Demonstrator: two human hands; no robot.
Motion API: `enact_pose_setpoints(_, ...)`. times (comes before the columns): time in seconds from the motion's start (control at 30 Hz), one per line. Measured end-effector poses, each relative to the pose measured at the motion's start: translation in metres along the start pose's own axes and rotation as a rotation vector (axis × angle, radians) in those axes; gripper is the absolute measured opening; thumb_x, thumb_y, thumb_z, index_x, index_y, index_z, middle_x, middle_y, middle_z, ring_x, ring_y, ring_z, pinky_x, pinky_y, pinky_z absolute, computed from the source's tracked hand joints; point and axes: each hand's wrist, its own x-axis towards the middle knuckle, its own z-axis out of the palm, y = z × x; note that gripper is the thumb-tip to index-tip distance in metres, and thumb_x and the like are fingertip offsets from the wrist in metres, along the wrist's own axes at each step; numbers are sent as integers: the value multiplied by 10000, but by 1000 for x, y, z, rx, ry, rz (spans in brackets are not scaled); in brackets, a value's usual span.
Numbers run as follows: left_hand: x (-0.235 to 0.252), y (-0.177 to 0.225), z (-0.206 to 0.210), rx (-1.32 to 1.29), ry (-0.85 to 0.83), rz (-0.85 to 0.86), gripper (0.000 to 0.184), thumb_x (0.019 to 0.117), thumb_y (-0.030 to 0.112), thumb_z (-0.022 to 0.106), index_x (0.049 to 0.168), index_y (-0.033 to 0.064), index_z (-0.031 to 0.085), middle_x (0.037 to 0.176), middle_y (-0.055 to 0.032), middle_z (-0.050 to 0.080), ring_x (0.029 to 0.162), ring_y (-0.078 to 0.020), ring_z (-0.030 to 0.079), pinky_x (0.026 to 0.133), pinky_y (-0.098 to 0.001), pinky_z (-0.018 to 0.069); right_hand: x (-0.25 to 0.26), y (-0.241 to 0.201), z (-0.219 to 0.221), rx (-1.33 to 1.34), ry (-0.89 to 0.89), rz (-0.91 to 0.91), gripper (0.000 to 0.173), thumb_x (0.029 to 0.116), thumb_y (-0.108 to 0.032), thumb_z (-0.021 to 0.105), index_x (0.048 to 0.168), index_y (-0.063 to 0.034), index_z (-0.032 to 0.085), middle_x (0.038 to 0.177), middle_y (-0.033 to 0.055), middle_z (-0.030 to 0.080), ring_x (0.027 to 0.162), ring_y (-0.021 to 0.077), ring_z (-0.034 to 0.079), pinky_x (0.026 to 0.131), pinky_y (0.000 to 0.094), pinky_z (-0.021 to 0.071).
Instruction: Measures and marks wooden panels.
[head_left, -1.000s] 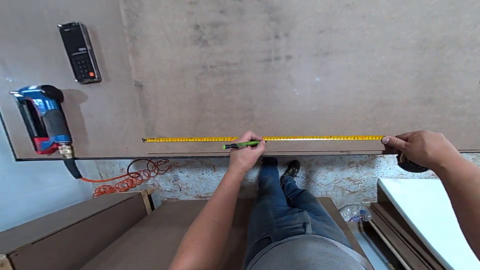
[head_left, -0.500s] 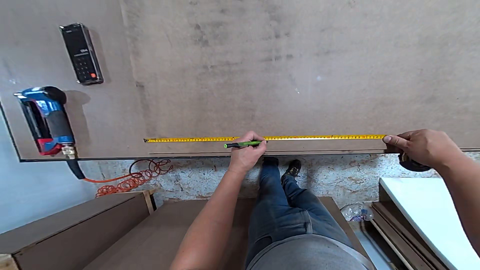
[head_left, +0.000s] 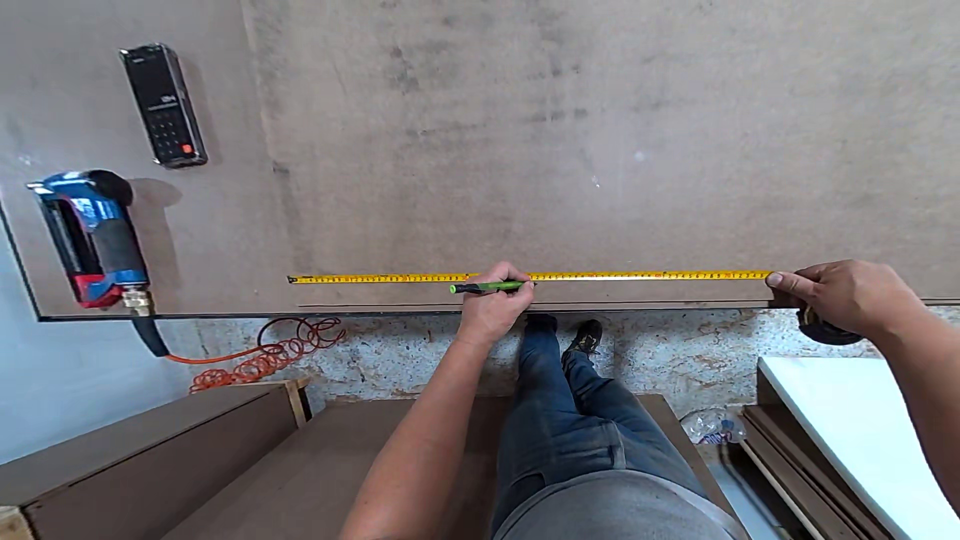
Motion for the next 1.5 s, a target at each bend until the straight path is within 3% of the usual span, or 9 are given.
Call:
enact_pose_setpoints(0.23, 2, 0, 0, -3, -10, -27, 61, 899, 129, 759, 950, 108, 734, 853, 2, 739, 716, -62, 682, 675, -274, 590, 2, 1, -1, 12, 2, 3, 623, 1006, -649, 449, 910, -132, 782, 883, 192, 726, 903, 423, 683, 767, 708, 481)
enact_pose_setpoints(0.4, -4, -14, -50, -510, 251, -180, 225, 1043, 151, 582, 1157, -30, 649, 923, -163, 752, 799, -264, 744, 770, -442, 640, 4, 2, 1, 23, -6, -13, 620, 996, -657, 464, 894, -134, 780, 878, 184, 728, 901, 414, 687, 775, 702, 491)
enact_pose_setpoints(0.53, -15, -52, -145, 172, 586, -213, 441, 1118, 292, 405, 1424, -3, 523, 1245, -166, 694, 1139, -242, 688, 1018, -428, 554, 5, 3, 0, 24, -10, -27, 606, 998, -647, 468, 856, -144, 774, 850, 162, 728, 880, 389, 690, 771, 674, 501)
enact_pose_setpoints(0.67, -14, -86, -208, 655, 415, -491, 520, 1077, 319, 538, 1535, 101, 430, 1465, -251, 543, 1312, -472, 559, 1062, -694, 434, 7, 1, -4, 4, -37, -29, 600, 1008, -628, 464, 910, -131, 786, 904, 174, 738, 932, 393, 696, 813, 672, 506)
enact_pose_setpoints(0.9, -23, -91, -249, 1084, 126, -279, 341, 963, 13, 626, 1296, 81, 652, 1282, -251, 640, 1273, -493, 549, 1015, -688, 457, 3, 0, -3, -30, -30, -39, 634, 999, -671, 425, 961, -150, 785, 930, 172, 742, 956, 401, 700, 824, 677, 519)
enact_pose_setpoints(1.07, -6, -79, -286, 886, -88, -351, 260, 967, 42, 685, 1212, 127, 708, 1179, -180, 711, 1153, -439, 647, 974, -696, 489, 0, -4, -3, -91, -49, -83, 628, 998, -673, 424, 918, -151, 764, 875, 149, 736, 900, 374, 708, 788, 656, 531)
enact_pose_setpoints(1.2, 3, -21, -238, 651, -228, -245, 202, 1009, 90, 650, 1204, 75, 697, 1184, -181, 699, 1092, -371, 680, 970, -644, 520, 2, -10, -5, -105, -60, -192, 583, 952, -722, 467, 893, -224, 764, 831, 86, 735, 851, 314, 714, 754, 622, 546)
enact_pose_setpoints(1.33, 3, 31, -101, 494, -341, -46, 199, 1024, 103, 605, 1192, 74, 709, 1186, -143, 705, 1116, -294, 683, 1008, -536, 541, 7, -13, -10, -100, -61, -251, 566, 960, -711, 464, 925, -238, 774, 846, 76, 745, 859, 297, 721, 756, 612, 553)
enact_pose_setpoints(1.5, -14, 67, 61, 619, 26, 99, 355, 946, 24, 591, 1239, 180, 719, 1195, -89, 708, 1234, -276, 620, 1078, -511, 485, 16, -1, -13, -191, -82, -228, 595, 991, -690, 425, 962, -220, 789, 893, 118, 755, 903, 360, 721, 768, 654, 546)
